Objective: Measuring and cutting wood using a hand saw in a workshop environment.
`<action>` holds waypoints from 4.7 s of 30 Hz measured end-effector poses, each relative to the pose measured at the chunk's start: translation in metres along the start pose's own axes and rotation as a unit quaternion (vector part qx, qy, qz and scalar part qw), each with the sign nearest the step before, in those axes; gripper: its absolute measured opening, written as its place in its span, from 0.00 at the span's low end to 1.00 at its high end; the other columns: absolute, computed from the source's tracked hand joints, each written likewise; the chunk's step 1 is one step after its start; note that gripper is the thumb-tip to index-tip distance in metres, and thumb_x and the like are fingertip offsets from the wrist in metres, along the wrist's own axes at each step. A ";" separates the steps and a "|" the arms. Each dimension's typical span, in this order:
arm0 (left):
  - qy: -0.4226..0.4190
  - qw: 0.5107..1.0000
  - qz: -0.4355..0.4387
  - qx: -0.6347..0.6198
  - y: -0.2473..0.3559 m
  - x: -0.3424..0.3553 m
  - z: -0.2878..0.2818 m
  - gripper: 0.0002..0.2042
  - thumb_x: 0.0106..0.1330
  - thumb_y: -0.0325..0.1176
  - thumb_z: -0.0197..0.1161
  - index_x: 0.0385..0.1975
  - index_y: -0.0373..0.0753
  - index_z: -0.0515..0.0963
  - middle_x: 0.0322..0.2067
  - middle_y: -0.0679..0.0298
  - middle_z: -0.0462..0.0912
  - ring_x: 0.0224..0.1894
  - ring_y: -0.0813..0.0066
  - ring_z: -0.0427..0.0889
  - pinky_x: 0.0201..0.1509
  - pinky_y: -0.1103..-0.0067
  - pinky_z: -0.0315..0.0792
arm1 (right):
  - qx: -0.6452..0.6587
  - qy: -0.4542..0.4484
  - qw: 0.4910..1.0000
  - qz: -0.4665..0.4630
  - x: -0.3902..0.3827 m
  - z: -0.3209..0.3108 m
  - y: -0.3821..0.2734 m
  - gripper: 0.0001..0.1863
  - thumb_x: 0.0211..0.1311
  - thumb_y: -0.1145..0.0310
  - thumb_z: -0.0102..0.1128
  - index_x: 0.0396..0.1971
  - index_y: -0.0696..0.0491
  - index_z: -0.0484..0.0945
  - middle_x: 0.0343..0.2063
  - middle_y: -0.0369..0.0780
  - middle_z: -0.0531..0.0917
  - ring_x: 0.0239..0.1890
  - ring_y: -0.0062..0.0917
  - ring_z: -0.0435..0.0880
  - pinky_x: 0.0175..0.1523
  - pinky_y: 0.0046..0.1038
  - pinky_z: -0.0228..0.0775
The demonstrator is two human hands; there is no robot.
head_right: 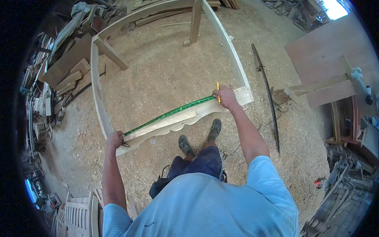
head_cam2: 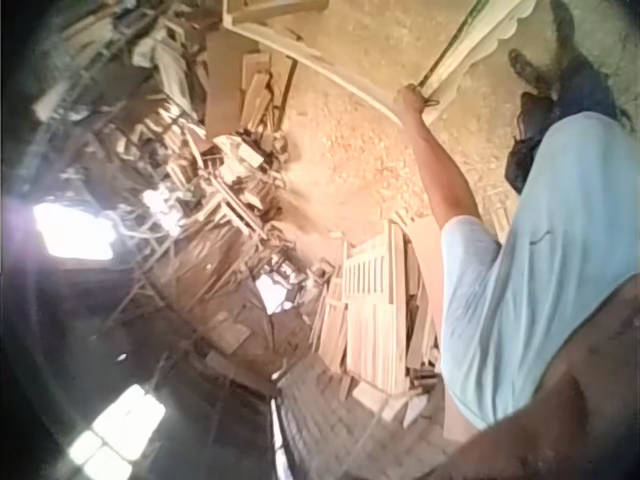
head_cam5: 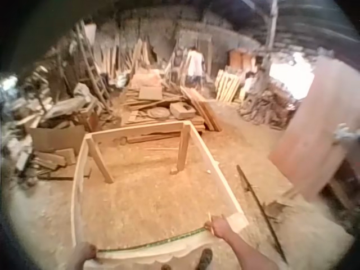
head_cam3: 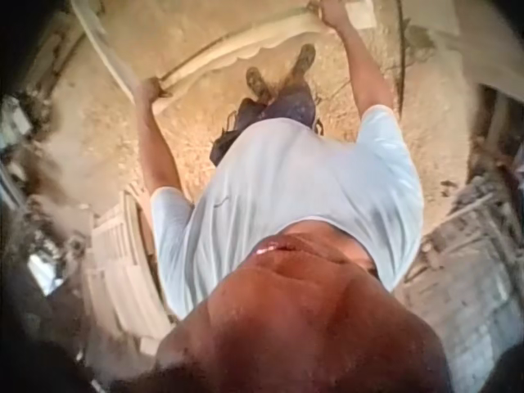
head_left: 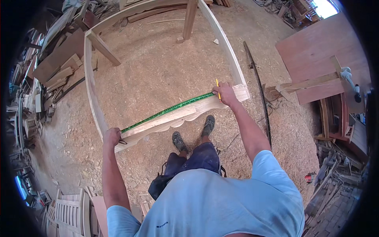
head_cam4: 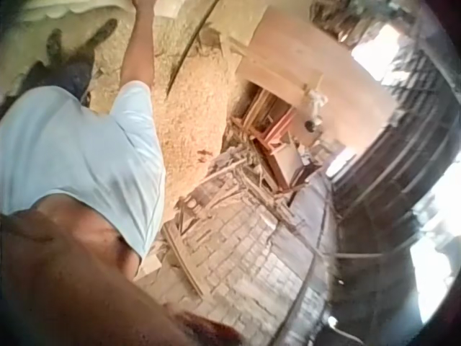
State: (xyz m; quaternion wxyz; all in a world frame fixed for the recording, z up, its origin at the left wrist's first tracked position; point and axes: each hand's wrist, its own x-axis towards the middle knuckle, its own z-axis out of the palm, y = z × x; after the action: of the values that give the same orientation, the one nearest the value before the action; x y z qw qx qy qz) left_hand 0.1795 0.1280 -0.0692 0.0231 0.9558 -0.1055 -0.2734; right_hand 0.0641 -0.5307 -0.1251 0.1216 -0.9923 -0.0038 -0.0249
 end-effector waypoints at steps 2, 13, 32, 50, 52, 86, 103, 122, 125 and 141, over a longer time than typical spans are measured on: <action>-0.002 1.000 0.003 0.004 0.002 0.001 -0.001 0.14 0.70 0.41 0.57 0.35 0.40 0.88 0.37 0.50 0.90 0.42 0.40 0.87 0.48 0.54 0.80 | -0.004 -0.002 1.000 -0.001 -0.001 0.000 0.002 0.11 0.73 0.55 0.59 0.40 0.42 0.87 0.38 0.40 0.81 0.44 0.39 0.80 0.61 0.47 0.61; -0.004 1.000 -0.012 0.003 0.003 0.001 0.000 0.14 0.71 0.40 0.58 0.36 0.39 0.88 0.38 0.49 0.90 0.42 0.39 0.87 0.48 0.54 0.80 | -0.020 0.000 1.000 0.009 -0.011 -0.005 -0.002 0.11 0.74 0.54 0.59 0.41 0.41 0.87 0.40 0.38 0.80 0.47 0.37 0.80 0.67 0.56 0.55; 0.017 1.000 -0.001 0.008 0.005 -0.006 -0.001 0.14 0.71 0.40 0.57 0.39 0.39 0.87 0.41 0.48 0.89 0.43 0.39 0.86 0.49 0.53 0.79 | -0.052 -0.013 0.996 0.066 -0.021 -0.006 0.014 0.10 0.71 0.54 0.61 0.43 0.41 0.87 0.40 0.37 0.80 0.49 0.36 0.81 0.68 0.51 0.57; 0.019 1.000 0.003 0.004 0.006 -0.003 -0.003 0.14 0.68 0.38 0.56 0.35 0.37 0.86 0.37 0.46 0.88 0.41 0.38 0.86 0.48 0.54 0.79 | 0.126 0.059 0.983 0.122 -0.043 -0.020 0.076 0.15 0.64 0.70 0.64 0.50 0.50 0.87 0.41 0.43 0.86 0.42 0.39 0.85 0.49 0.35 0.76; 0.021 1.000 0.000 0.008 0.007 -0.003 -0.004 0.14 0.68 0.38 0.56 0.35 0.37 0.86 0.36 0.45 0.88 0.41 0.38 0.86 0.47 0.54 0.79 | 0.122 0.048 0.984 0.119 -0.039 -0.024 0.076 0.15 0.64 0.70 0.64 0.49 0.51 0.87 0.40 0.43 0.86 0.41 0.39 0.85 0.48 0.35 0.77; 0.054 0.997 0.048 0.003 0.056 -0.002 -0.007 0.18 0.76 0.46 0.57 0.61 0.52 0.83 0.46 0.52 0.89 0.48 0.44 0.87 0.50 0.56 0.80 | -0.009 0.035 0.992 0.122 -0.040 -0.013 0.077 0.08 0.68 0.65 0.59 0.41 0.48 0.85 0.36 0.41 0.80 0.39 0.40 0.83 0.45 0.41 0.75; -0.074 0.993 0.026 0.093 0.252 0.060 0.007 0.21 0.76 0.51 0.55 0.49 0.43 0.89 0.44 0.51 0.92 0.45 0.46 0.90 0.47 0.51 0.80 | -0.010 0.086 0.985 0.151 -0.045 -0.012 0.062 0.09 0.68 0.68 0.59 0.42 0.48 0.86 0.36 0.43 0.81 0.38 0.42 0.83 0.45 0.42 0.75; -0.100 0.987 -0.045 0.121 0.286 0.047 -0.009 0.23 0.74 0.49 0.59 0.49 0.34 0.89 0.45 0.47 0.92 0.46 0.39 0.91 0.43 0.37 0.83 | 0.011 0.114 0.977 0.179 -0.046 -0.005 0.063 0.10 0.69 0.69 0.59 0.44 0.48 0.86 0.37 0.43 0.83 0.36 0.40 0.83 0.44 0.40 0.75; -0.094 0.988 -0.021 0.122 0.285 0.047 -0.008 0.23 0.74 0.49 0.59 0.49 0.35 0.89 0.44 0.46 0.91 0.44 0.38 0.91 0.39 0.34 0.83 | 0.033 0.145 0.975 0.163 -0.046 -0.004 0.063 0.10 0.68 0.69 0.59 0.44 0.49 0.86 0.35 0.43 0.83 0.35 0.41 0.83 0.44 0.40 0.75; -0.058 0.989 0.000 0.136 0.283 0.042 -0.003 0.22 0.74 0.48 0.59 0.47 0.35 0.89 0.43 0.46 0.91 0.40 0.39 0.91 0.34 0.35 0.83 | 0.082 0.144 0.960 0.225 -0.048 0.003 0.061 0.09 0.68 0.72 0.59 0.43 0.50 0.86 0.32 0.42 0.83 0.33 0.37 0.82 0.42 0.38 0.76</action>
State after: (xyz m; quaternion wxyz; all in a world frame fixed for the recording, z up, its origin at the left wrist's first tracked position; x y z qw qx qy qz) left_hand 0.1624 -0.1572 -0.0597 -0.1129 0.9327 -0.1427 -0.3113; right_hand 0.0168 -0.5893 -0.1447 0.2047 -0.9398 0.2354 -0.1395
